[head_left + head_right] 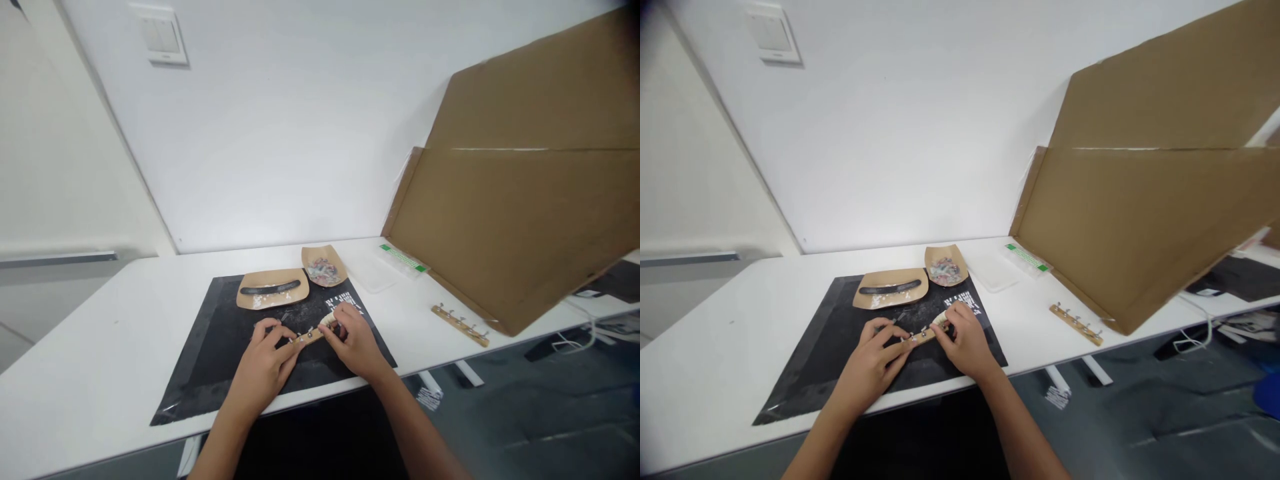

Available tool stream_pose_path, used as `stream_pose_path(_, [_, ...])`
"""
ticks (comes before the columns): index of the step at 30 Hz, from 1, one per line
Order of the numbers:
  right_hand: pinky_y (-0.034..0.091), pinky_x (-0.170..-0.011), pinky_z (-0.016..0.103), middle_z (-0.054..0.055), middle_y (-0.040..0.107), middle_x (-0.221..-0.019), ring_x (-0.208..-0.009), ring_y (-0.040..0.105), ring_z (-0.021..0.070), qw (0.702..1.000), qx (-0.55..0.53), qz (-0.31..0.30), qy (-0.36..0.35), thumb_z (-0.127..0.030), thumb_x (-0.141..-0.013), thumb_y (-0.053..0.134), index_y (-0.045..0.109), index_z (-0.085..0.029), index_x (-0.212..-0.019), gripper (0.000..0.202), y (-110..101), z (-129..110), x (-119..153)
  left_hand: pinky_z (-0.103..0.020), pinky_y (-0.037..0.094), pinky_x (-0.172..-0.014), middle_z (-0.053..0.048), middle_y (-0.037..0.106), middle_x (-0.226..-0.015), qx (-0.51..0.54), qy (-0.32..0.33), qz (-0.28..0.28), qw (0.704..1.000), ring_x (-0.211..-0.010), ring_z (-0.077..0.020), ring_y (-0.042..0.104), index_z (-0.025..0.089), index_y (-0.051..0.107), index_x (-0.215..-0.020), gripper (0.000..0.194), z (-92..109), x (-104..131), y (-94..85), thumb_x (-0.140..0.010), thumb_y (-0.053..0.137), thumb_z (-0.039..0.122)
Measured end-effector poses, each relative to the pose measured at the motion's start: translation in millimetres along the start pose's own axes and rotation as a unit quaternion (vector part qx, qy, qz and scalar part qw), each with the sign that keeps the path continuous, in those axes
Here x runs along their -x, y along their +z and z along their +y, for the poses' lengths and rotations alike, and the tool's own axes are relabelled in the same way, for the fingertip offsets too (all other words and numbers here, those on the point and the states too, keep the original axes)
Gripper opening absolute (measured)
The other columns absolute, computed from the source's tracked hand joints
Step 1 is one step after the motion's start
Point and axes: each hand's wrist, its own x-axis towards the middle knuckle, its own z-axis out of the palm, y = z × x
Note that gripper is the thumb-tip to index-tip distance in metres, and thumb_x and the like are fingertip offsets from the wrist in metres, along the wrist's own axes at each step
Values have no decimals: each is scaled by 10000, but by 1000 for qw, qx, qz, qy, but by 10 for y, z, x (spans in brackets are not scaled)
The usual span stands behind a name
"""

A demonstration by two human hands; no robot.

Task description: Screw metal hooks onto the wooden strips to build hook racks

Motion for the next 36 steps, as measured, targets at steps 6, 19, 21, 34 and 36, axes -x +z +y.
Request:
stream_pose_path(6, [473, -717, 349, 71, 586, -981, -887, 574, 240, 1000, 3, -12, -4, -243, -995, 666, 554, -234, -856, 178, 0, -17, -4, -510, 536, -1017, -75, 735, -1117, -2, 3, -3, 1000, -1194, -318, 539, 289, 782, -1124, 209, -4, 2, 7, -1012, 648, 173])
stream_pose_path(19, [493, -741, 370, 76, 583, -990, -903, 582, 248, 1000, 1, -12, 20, -254, -989, 667, 561, -230, -876, 157, 4, -10, -6, -445, 576, -917, -106, 720, -1113, 8, -10, -23, 1000, -1070, -274, 570, 224, 767, -1133, 201, 18, -33, 0, -1049, 588, 188])
stream_pose_path(21, [501, -741, 377, 85, 586, -1026, -888, 589, 244, 999, 1, -6, 33, -258, -993, 655, 575, -227, -927, 108, 8, 0, -10, -430, 580, -903, -111, 709, -1133, 10, -13, -31, 999, -1052, -261, 573, 230, 767, -1171, 233, 17, -24, 2, -1056, 572, 179])
stream_pose_path(34, [545, -747, 397, 86, 665, -1110, -796, 632, 225, 994, -11, -18, 104, -313, -1016, 607, 553, -235, -1147, 162, 21, 28, 5, -440, 581, -898, -98, 679, -1196, -9, -14, -63, 998, -1071, -276, 532, 276, 723, -1311, 362, 24, -32, -6, -1015, 611, 102])
stream_pose_path(36, [551, -749, 399, 86, 666, -1099, -792, 629, 224, 993, -13, -19, 114, -328, -1021, 599, 551, -237, -1144, 160, 17, 19, 8, -447, 585, -904, -95, 681, -1202, 2, -13, -50, 999, -1080, -278, 522, 288, 737, -1289, 371, 12, -36, -4, -1002, 619, 84])
